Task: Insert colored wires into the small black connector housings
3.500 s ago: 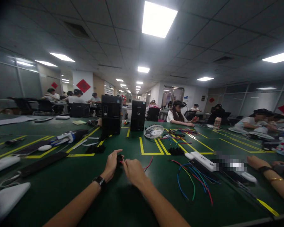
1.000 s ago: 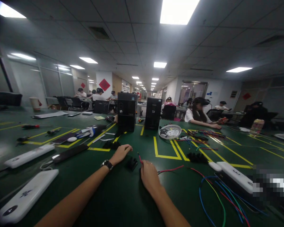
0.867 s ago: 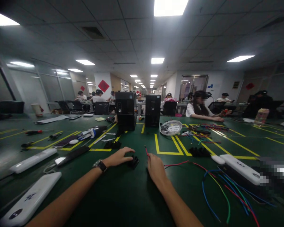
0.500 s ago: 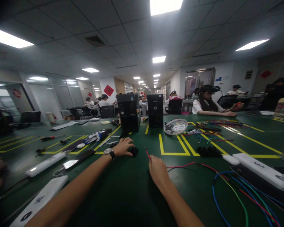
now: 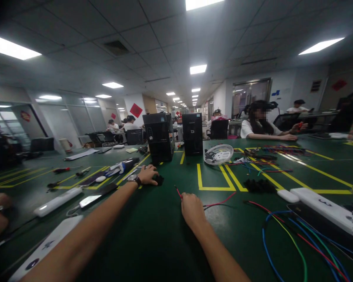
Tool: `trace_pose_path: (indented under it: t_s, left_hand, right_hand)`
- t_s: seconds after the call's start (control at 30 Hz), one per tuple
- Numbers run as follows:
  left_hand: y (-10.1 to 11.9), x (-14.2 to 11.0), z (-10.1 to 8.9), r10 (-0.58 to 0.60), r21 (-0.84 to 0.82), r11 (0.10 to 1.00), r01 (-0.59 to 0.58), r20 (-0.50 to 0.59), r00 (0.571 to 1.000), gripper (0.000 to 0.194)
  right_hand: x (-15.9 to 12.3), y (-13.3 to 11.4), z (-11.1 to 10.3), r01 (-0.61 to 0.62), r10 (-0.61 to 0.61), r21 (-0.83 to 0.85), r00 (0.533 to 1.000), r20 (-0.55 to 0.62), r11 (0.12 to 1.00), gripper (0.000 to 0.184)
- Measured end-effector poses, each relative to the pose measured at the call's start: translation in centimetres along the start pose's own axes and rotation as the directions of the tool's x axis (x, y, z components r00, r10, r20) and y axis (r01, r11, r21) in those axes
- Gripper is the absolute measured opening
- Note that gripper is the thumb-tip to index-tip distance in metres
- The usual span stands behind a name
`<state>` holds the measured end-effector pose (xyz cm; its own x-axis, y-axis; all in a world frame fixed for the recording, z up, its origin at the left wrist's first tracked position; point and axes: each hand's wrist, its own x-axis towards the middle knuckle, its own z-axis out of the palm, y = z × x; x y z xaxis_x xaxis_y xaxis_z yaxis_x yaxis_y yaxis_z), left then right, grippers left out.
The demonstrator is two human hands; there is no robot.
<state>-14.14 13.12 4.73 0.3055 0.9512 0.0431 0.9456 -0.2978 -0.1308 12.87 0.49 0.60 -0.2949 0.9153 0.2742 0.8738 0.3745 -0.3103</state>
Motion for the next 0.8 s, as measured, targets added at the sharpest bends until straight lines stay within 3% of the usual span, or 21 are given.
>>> trace_pose_path:
  t_s: [0.47,0.63,0.73,0.8]
  left_hand:
    - [-0.3,-0.6,0.1,-0.017,-0.099,0.995,0.016,-0.01,1.0,0.045]
    - [0.2,-1.3,-1.1,-0.022,-0.208,0.978,0.003,-0.089,0.996,0.076]
    - [2.4,-3.1,-2.2,-0.013,-0.284,0.958,-0.042,-0.189,0.982,0.071]
    - [5.3,-5.4,-2.7,0.03,-0.351,0.929,-0.116,-0.242,0.97,0.055]
  right_hand:
    - [0.0,0.0,-0.1,0.02,-0.02,0.004,1.0,-0.002,1.0,0.023]
    - [0.2,0.3,0.1,-0.021,0.021,0.038,1.0,-0.002,0.999,0.022]
    - [0.4,-0.2,-0.9,-0.035,0.062,0.294,0.995,-0.082,0.955,0.024]
    - [0.3,-1.0,-2.1,0.039,0.081,0.598,0.982,-0.173,0.801,0.025]
